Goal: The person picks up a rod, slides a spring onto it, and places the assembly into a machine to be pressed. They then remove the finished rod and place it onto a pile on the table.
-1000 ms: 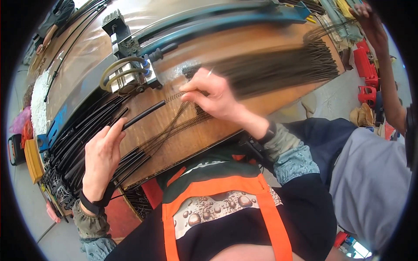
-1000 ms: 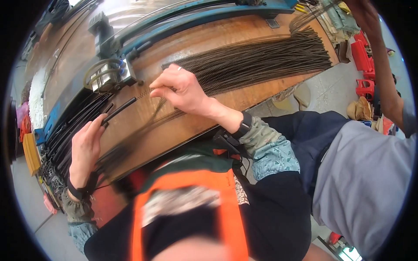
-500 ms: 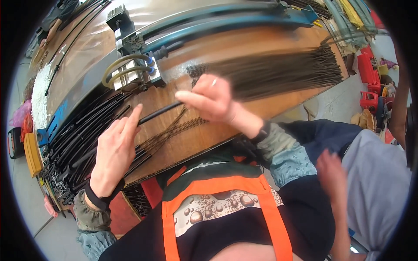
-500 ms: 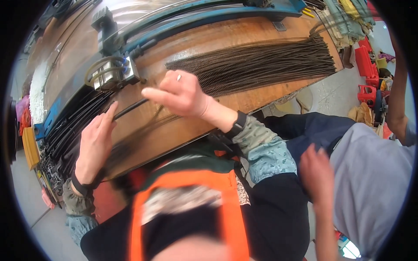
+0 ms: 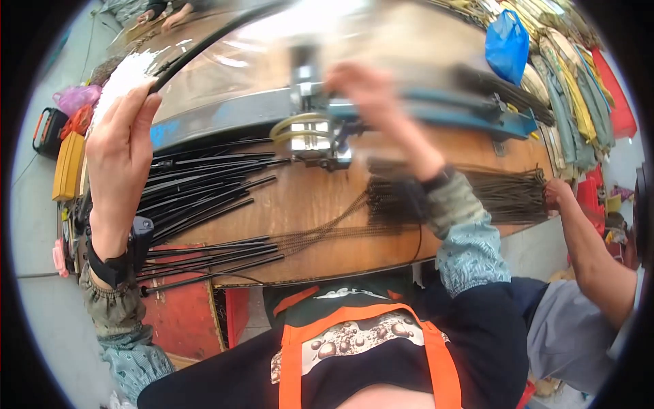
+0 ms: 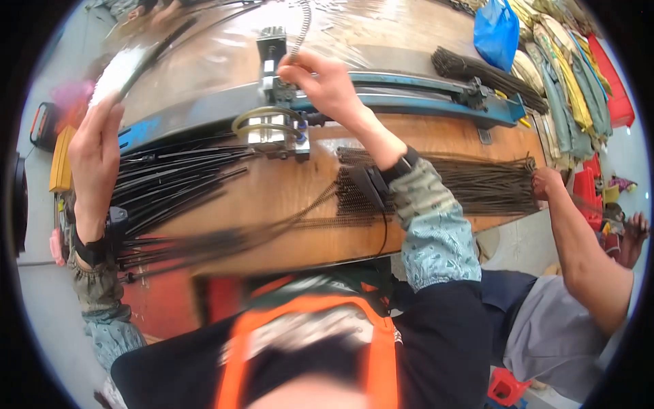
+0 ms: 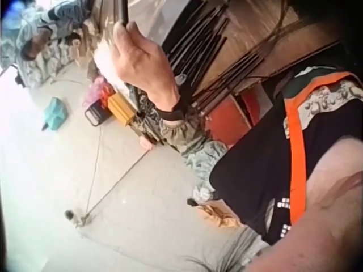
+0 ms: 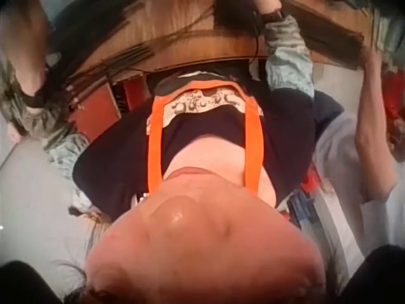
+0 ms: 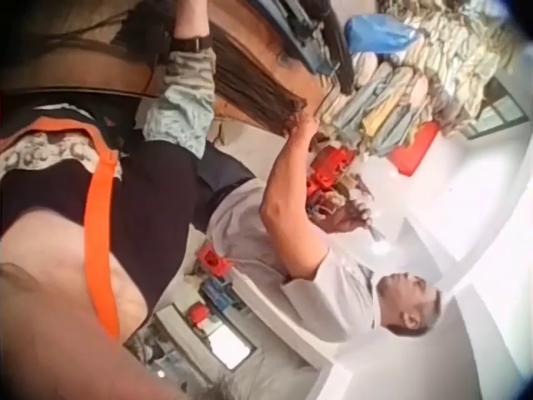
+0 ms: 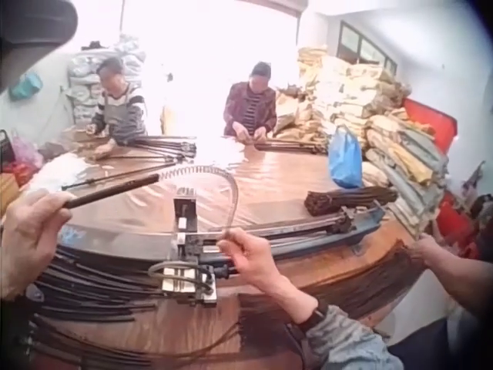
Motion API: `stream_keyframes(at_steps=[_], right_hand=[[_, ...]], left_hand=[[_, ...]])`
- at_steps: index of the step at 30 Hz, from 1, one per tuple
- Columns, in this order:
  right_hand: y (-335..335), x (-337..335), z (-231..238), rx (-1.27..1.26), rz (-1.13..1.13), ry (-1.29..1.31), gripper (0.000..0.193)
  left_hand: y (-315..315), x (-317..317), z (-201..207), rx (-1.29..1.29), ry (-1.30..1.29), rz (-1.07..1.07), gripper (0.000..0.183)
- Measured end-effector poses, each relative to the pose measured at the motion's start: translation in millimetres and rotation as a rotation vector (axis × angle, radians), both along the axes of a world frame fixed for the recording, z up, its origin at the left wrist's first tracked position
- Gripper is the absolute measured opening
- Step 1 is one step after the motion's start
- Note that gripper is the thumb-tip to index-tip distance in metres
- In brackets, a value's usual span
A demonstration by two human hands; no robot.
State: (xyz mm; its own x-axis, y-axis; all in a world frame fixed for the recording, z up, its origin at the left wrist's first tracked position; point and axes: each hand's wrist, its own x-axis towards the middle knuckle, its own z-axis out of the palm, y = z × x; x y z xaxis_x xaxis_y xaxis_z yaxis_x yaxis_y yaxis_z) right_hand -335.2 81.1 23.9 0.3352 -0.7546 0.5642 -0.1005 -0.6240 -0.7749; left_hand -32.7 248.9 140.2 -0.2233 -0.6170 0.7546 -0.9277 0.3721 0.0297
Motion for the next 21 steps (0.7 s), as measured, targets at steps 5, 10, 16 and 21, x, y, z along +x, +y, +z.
stream_keyframes(at_steps=[5,10,16,21], right_hand=[[-17,38,28,-0.221,0.103,0.067,0.011],[-28,51,32,-0.325,0.070,0.241,0.012],[-28,74,42,-0.393,-0.033,0.718,0.014],[-31,70,25,-0.667,-0.048,0.697,0.016]], left_hand=[[44,24,0,0.059,0.066,0.133,0.021],[45,45,-20,0.142,0.112,0.161,0.023],[22,48,-29,0.202,0.156,0.116,0.024],[11,60,-27,0.251,0.094,0.196,0.025]])
